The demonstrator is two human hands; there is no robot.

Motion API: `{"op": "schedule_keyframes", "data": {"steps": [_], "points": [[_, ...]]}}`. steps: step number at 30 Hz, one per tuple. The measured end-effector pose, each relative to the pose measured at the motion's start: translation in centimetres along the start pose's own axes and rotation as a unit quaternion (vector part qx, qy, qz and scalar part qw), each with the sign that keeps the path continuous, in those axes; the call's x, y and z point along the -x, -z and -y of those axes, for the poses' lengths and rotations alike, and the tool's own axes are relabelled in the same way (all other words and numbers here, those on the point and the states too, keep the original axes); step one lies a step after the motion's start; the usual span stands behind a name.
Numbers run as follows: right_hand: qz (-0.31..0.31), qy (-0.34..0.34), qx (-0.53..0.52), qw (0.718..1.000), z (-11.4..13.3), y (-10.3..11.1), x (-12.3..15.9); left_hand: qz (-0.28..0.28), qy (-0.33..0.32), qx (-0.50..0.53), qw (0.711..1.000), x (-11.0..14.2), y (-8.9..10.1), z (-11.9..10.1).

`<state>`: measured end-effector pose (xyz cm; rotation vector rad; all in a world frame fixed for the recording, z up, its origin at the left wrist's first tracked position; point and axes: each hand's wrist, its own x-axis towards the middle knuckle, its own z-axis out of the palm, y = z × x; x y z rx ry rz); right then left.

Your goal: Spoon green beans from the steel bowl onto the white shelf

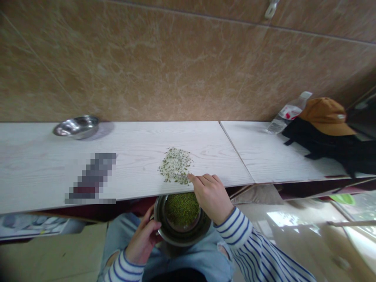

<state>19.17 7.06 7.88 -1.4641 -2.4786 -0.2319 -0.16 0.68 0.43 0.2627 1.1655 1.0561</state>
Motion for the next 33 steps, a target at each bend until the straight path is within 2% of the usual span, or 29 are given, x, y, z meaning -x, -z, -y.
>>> {"op": "schedule_keyframes", "data": {"steps": [4, 10, 14, 17, 21, 26, 33], "points": [[-0.007, 0.0, -0.012, 1.0, -0.8, 0.2, 0.2, 0.008, 0.002, -0.008, 1.0, -0.1, 0.1, 0.0], [0.009, 0.012, -0.024, 1.0, -0.5, 0.2, 0.6, 0.007, 0.01, -0.005, 1.0, -0.4, 0.1, 0.3], [-0.006, 0.016, -0.033, 0.999, -0.9, 0.6, 0.9, -0.001, 0.012, -0.004, 1.0, -0.4, 0.1, 0.3], [-0.009, 0.031, -0.039, 0.999, -1.3, 0.9, 1.3, 0.001, 0.012, -0.009, 1.0, -0.4, 0.1, 0.3], [0.018, 0.065, -0.054, 0.996, -1.0, 1.0, 1.4, -0.006, 0.016, -0.009, 1.0, -0.4, 0.1, 0.4], [0.027, 0.072, -0.059, 0.995, -0.5, 0.1, 0.1, -0.005, 0.015, -0.014, 1.0, -0.3, 0.1, 0.2], [0.018, 0.057, -0.048, 0.997, -1.4, -1.3, -2.4, -0.002, 0.009, -0.009, 1.0, -0.4, 0.2, 0.0]]}}
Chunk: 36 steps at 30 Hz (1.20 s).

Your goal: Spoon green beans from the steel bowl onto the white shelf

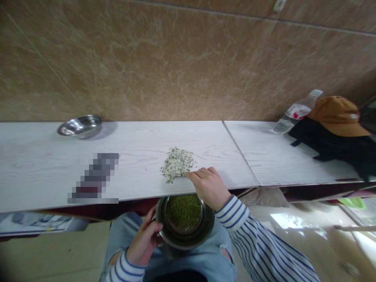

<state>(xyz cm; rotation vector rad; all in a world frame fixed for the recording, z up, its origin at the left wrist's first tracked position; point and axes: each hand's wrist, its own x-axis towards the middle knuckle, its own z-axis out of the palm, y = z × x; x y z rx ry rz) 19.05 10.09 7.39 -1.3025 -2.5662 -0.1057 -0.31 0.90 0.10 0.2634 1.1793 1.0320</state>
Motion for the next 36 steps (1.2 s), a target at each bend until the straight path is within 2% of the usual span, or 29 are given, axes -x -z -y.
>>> {"op": "schedule_keyframes", "data": {"steps": [7, 13, 23, 28, 36], "points": [[-0.004, 0.004, -0.006, 1.0, -0.6, 0.3, -0.8, -0.013, 0.006, 0.0, 1.0, 0.1, 0.0, -0.2], [-0.042, -0.018, -0.016, 0.999, -1.4, 0.4, 0.7, -0.003, 0.003, 0.001, 1.0, 0.0, 0.0, 0.0], [-0.065, -0.075, 0.035, 0.994, -2.8, 0.4, 3.1, -0.009, 0.011, -0.011, 1.0, 0.0, -0.1, 0.1], [-0.055, -0.108, 0.079, 0.99, -3.5, 0.9, 4.6, -0.011, 0.007, -0.007, 1.0, 0.0, -0.3, 0.1], [-0.038, -0.106, 0.085, 0.99, -1.9, 1.1, 5.7, -0.005, 0.01, 0.006, 1.0, -0.1, -0.5, 0.2]]}}
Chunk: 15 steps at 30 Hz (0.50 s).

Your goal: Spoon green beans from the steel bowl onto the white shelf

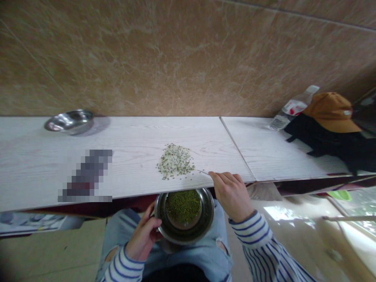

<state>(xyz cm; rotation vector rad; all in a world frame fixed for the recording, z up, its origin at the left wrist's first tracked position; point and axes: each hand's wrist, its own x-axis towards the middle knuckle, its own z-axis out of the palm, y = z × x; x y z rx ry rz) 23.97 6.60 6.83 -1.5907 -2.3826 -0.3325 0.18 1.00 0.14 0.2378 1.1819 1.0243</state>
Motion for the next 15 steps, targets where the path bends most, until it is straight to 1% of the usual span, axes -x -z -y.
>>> {"op": "schedule_keyframes", "data": {"steps": [4, 8, 10, 12, 15], "points": [[-0.006, 0.003, -0.013, 1.0, 0.3, 0.4, 0.1, 0.0, -0.006, -0.004, 1.0, 0.1, -0.1, -0.1], [-0.026, -0.039, 0.019, 0.999, -0.8, 0.3, -0.1, 0.0, -0.012, -0.003, 1.0, 0.3, -0.2, -0.1], [-0.024, -0.051, 0.038, 0.998, -1.4, 0.1, -0.2, -0.002, -0.012, -0.007, 1.0, 0.3, -0.2, -0.1], [-0.012, -0.045, 0.043, 0.998, -1.6, -0.1, -0.1, -0.004, -0.011, -0.01, 1.0, 0.3, -0.1, -0.1], [-0.006, -0.029, 0.034, 0.999, -0.9, -0.2, 0.2, -0.003, -0.013, -0.002, 1.0, 0.2, 0.0, 0.0]]}}
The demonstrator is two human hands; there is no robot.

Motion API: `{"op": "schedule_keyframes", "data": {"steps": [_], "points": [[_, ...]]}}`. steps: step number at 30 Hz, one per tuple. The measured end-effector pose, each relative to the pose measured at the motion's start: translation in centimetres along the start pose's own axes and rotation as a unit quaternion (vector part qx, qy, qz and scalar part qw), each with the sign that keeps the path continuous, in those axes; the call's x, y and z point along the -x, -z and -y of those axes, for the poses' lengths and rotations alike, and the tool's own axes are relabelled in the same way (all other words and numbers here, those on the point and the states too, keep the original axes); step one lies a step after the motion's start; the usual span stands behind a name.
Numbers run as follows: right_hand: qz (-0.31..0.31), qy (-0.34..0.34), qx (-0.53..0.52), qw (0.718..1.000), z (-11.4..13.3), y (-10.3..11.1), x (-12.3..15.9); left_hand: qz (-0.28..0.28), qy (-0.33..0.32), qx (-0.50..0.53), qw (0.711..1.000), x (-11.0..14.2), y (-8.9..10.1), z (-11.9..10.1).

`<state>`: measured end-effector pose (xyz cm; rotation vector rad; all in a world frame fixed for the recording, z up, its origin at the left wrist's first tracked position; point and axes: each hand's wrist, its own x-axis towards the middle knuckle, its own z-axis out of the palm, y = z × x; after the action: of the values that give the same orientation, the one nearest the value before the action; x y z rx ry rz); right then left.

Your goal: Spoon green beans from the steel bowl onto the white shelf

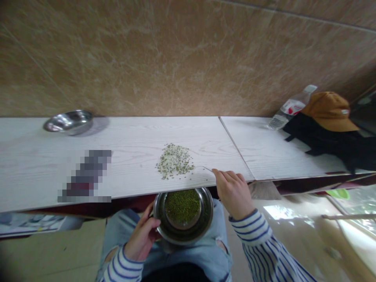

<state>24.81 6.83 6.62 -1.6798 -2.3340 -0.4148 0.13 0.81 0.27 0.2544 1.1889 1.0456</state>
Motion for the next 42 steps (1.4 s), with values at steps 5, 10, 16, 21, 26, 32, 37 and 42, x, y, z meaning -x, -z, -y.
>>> {"op": "schedule_keyframes", "data": {"steps": [5, 10, 16, 21, 26, 32, 37, 42], "points": [[0.005, 0.004, -0.011, 1.0, 2.1, 0.3, 0.5, 0.005, -0.002, 0.005, 1.0, 0.0, 0.0, 0.1], [0.006, 0.011, -0.028, 1.0, 3.3, 0.4, 0.6, 0.016, 0.015, -0.005, 1.0, 0.2, -0.4, 0.1], [0.003, 0.005, -0.03, 1.0, 3.1, 0.6, 0.8, 0.015, 0.014, -0.011, 1.0, 0.2, -0.4, 0.0], [0.003, 0.02, -0.037, 0.999, 4.0, 0.8, 0.8, 0.013, 0.014, 0.0, 1.0, 0.1, -0.2, 0.1], [0.009, 0.029, -0.053, 0.998, 4.5, 0.9, 0.6, 0.017, 0.009, 0.006, 1.0, -0.1, 0.3, 0.2], [0.015, 0.046, -0.064, 0.997, 4.4, 0.9, -0.2, 0.016, -0.004, 0.009, 1.0, 0.1, 1.1, 0.1], [0.017, 0.07, -0.078, 0.994, 4.8, 0.8, -0.6, 0.002, -0.021, 0.027, 0.999, 0.4, 2.2, -0.1], [0.02, 0.074, -0.087, 0.993, 4.8, 0.7, -1.0, -0.014, -0.022, 0.03, 0.999, 0.4, 2.5, -0.3]]}}
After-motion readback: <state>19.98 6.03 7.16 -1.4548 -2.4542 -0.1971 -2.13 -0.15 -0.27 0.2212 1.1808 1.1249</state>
